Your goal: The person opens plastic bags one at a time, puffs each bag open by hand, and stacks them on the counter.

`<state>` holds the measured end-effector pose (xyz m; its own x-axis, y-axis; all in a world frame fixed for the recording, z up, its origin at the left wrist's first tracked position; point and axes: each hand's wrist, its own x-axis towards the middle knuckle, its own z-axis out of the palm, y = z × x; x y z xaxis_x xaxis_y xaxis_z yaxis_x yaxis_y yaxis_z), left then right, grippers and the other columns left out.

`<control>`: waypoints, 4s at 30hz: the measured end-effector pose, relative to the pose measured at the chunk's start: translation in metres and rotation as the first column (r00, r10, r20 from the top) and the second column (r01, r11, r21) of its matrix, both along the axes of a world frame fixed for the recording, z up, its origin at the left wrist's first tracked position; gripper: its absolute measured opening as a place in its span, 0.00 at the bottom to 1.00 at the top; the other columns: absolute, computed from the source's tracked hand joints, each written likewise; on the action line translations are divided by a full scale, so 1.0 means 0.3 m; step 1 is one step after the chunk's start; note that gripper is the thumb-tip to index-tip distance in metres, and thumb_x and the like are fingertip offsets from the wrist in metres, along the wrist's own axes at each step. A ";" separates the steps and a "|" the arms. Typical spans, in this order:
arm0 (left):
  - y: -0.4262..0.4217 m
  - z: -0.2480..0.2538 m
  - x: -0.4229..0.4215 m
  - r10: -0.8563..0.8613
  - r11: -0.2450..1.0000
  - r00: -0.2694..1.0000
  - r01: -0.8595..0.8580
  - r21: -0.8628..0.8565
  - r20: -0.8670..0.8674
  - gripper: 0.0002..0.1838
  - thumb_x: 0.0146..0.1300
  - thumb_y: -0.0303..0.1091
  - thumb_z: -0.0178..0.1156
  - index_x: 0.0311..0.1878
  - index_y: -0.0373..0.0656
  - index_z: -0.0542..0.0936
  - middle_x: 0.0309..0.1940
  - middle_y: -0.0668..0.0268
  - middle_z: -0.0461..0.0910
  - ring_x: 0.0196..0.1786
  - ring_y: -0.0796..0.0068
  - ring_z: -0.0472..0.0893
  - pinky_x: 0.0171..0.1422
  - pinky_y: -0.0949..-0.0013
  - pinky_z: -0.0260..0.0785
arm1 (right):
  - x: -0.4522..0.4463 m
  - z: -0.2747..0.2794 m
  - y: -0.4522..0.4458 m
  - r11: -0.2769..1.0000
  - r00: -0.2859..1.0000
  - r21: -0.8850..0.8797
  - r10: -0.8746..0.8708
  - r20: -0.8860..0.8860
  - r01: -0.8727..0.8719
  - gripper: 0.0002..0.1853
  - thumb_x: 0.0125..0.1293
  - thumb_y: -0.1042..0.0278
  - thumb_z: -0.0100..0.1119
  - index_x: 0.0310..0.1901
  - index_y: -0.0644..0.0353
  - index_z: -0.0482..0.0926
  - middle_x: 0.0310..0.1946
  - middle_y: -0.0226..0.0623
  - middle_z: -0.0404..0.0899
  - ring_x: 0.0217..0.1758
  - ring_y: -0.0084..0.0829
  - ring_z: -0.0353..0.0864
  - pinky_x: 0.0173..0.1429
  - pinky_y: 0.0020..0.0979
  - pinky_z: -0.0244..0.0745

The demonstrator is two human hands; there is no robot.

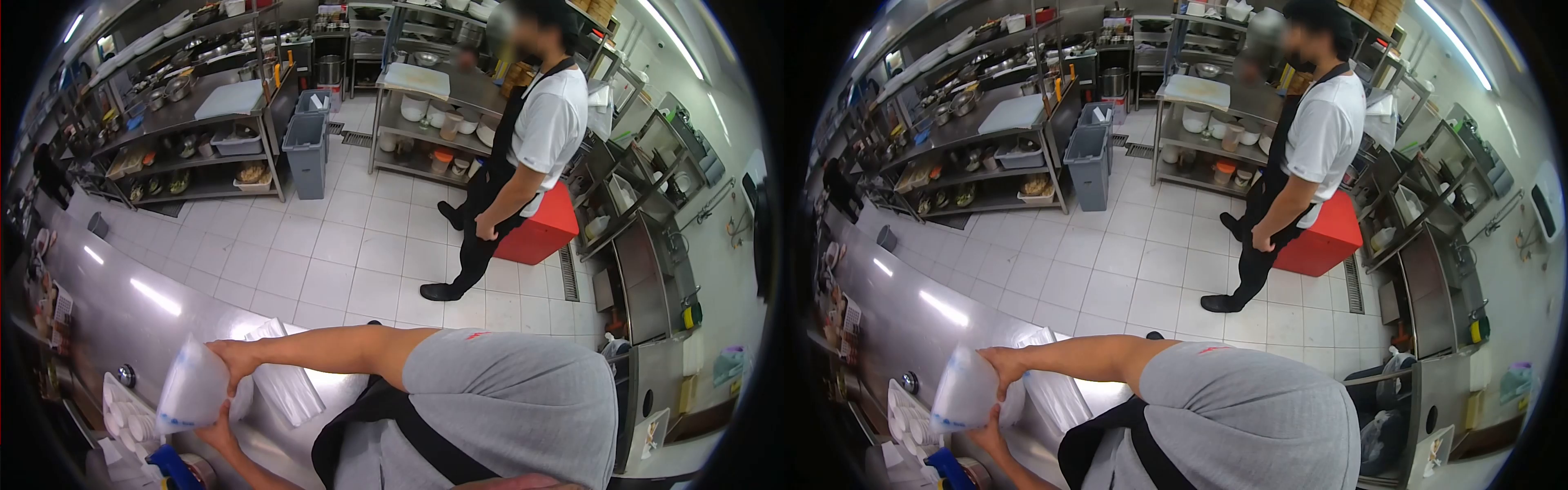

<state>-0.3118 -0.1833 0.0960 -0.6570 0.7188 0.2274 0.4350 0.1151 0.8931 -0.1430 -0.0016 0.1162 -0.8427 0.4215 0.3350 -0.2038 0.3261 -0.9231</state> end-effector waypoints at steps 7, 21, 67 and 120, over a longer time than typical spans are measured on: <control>0.000 -0.028 -0.003 0.000 0.999 1.000 -0.001 0.052 0.016 0.40 0.41 0.25 0.84 0.60 0.27 0.76 0.55 0.50 0.81 0.55 0.58 0.80 0.63 0.57 0.73 | -0.027 -0.031 0.017 1.000 1.000 0.009 -0.005 0.010 0.005 0.54 0.25 0.64 0.89 0.62 0.58 0.72 0.54 0.44 0.83 0.62 0.44 0.81 0.65 0.40 0.75; 0.000 0.011 0.076 0.084 0.996 0.994 -0.087 0.037 0.066 0.34 0.44 0.21 0.82 0.56 0.25 0.79 0.54 0.50 0.83 0.52 0.60 0.82 0.61 0.58 0.74 | -0.018 -0.016 0.025 1.000 0.994 -0.014 0.006 0.107 -0.005 0.56 0.25 0.62 0.90 0.64 0.59 0.72 0.59 0.47 0.77 0.66 0.49 0.75 0.68 0.42 0.72; -0.035 0.025 0.198 0.140 0.973 0.989 -0.148 0.179 0.052 0.43 0.52 0.23 0.79 0.68 0.28 0.64 0.64 0.46 0.74 0.61 0.57 0.77 0.68 0.57 0.72 | 0.013 -0.116 -0.026 0.992 0.979 0.039 -0.121 0.165 0.116 0.59 0.39 0.56 0.85 0.72 0.67 0.61 0.68 0.53 0.69 0.72 0.50 0.69 0.74 0.38 0.66; -0.147 -0.088 0.520 0.048 0.996 0.943 -0.021 0.085 -0.329 0.08 0.68 0.22 0.61 0.48 0.31 0.83 0.45 0.52 0.83 0.45 0.53 0.82 0.54 0.57 0.74 | 0.430 0.068 -0.109 0.645 0.883 0.764 -0.359 0.303 0.000 0.19 0.59 0.71 0.66 0.53 0.49 0.82 0.70 0.44 0.67 0.76 0.46 0.62 0.81 0.56 0.49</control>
<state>-0.1559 -0.2273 0.0696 -0.5590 0.6681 0.4912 0.7043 0.0699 0.7064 -0.0139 -0.0342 0.1364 -0.9012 0.3484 0.2578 0.2536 0.9063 -0.3381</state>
